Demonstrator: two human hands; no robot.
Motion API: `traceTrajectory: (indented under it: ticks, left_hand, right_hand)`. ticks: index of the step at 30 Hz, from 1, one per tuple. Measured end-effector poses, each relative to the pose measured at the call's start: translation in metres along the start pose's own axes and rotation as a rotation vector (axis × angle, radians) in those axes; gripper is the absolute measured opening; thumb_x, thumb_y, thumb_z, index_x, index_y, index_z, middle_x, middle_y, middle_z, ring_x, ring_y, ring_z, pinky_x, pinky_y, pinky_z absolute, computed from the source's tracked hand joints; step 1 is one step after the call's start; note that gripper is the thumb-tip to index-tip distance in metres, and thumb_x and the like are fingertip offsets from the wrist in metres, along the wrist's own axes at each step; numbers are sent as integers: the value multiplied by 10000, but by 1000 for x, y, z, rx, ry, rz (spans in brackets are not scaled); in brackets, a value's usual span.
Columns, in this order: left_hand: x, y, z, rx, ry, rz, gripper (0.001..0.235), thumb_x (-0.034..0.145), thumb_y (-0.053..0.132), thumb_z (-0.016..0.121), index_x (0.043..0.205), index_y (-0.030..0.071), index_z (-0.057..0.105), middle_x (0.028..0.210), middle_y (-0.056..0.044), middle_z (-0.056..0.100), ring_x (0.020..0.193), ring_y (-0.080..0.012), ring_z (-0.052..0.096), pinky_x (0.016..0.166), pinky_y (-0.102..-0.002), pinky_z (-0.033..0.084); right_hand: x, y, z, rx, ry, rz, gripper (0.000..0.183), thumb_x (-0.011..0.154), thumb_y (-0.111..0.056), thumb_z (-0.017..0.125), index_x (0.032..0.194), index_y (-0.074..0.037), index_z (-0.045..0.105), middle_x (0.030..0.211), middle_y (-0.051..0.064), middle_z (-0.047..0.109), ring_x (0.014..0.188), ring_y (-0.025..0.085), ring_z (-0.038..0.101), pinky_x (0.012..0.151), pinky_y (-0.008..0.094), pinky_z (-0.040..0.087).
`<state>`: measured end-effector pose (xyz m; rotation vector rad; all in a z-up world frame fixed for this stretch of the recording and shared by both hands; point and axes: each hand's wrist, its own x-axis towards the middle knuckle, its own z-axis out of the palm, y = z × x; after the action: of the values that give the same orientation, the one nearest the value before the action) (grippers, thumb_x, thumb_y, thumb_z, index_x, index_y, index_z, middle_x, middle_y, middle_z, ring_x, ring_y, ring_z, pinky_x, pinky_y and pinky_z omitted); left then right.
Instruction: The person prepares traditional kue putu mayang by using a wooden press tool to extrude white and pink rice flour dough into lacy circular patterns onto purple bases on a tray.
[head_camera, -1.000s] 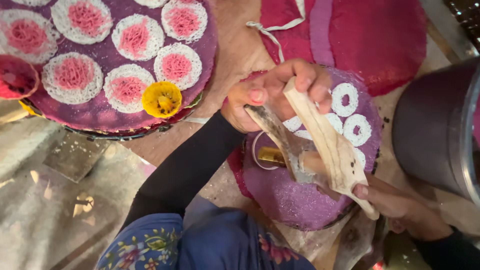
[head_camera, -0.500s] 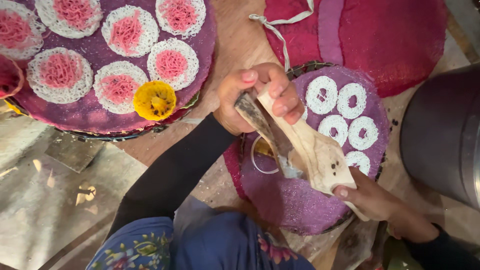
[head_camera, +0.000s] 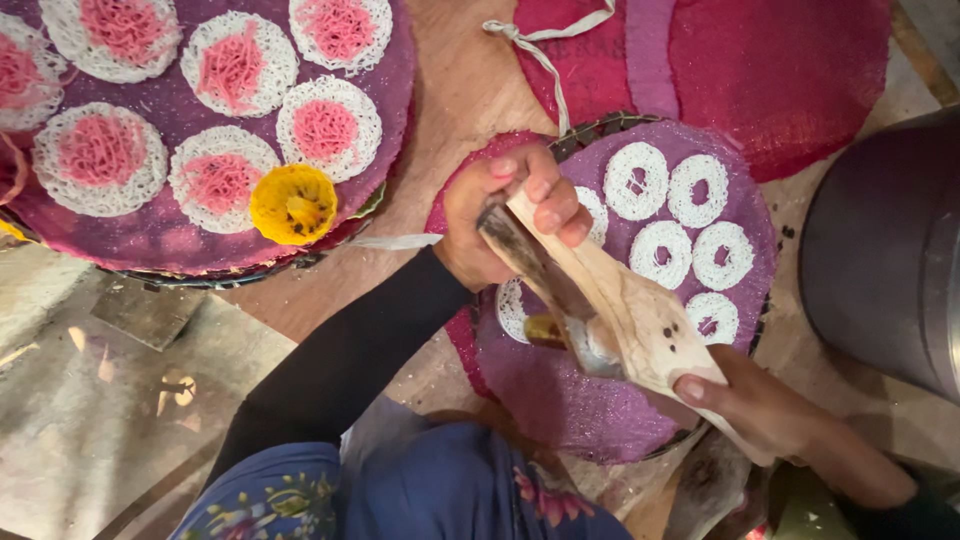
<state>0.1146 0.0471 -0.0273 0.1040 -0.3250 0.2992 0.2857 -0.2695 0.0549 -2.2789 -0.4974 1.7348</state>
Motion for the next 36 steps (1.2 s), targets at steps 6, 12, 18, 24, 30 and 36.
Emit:
traceTrajectory:
  ticks: [6, 12, 18, 24, 30, 36]
  left_hand:
    - [14, -5, -7, 39, -12, 1, 327, 1036, 377, 460, 854, 111, 511, 714, -66, 513, 743, -247, 517, 789, -376, 457]
    - [22, 19, 1, 114, -80, -8, 383, 1031, 401, 458, 800, 98, 490, 649, -71, 483, 623, -232, 510, 701, -373, 469]
    - [9, 45, 8, 198, -60, 44, 389, 1039, 431, 448, 835, 105, 504, 636, -69, 492, 622, -239, 522, 688, -369, 469]
    - [-13, 32, -1, 90, 72, 96, 412, 1050, 422, 443, 802, 99, 507, 649, -47, 514, 651, -201, 506, 708, -347, 457]
    - [10, 9, 6, -7, 5, 31, 472, 1103, 477, 433, 819, 117, 543, 738, -63, 568, 748, -188, 542, 793, -347, 465]
    - [19, 25, 65, 686, -40, -137, 382, 937, 482, 612, 986, 108, 672, 906, -103, 680, 911, -266, 634, 834, -404, 506]
  right_hand:
    - [-18, -29, 0, -166, 87, -26, 654, 808, -565, 654, 1084, 26, 698, 750, 144, 714, 693, 216, 643, 646, 400, 549]
    - [-12, -66, 21, -250, 229, -102, 483, 807, -422, 767, 1013, 13, 728, 692, 88, 736, 625, 162, 665, 599, 374, 549]
    - [2, -82, 38, -279, 209, -205, 444, 814, -396, 739, 949, 27, 731, 586, 84, 677, 541, 153, 590, 509, 377, 499]
    - [-7, -79, 45, -187, 113, -76, 488, 860, -438, 666, 835, 47, 723, 578, 84, 639, 509, 173, 560, 492, 396, 472]
    - [-19, -56, 31, -333, 300, -7, 570, 847, -568, 675, 765, -9, 759, 567, 79, 709, 501, 179, 661, 525, 381, 535]
    - [-35, -12, 24, -223, 552, -150, 603, 822, -587, 662, 874, 4, 767, 603, 151, 692, 526, 218, 647, 528, 408, 499]
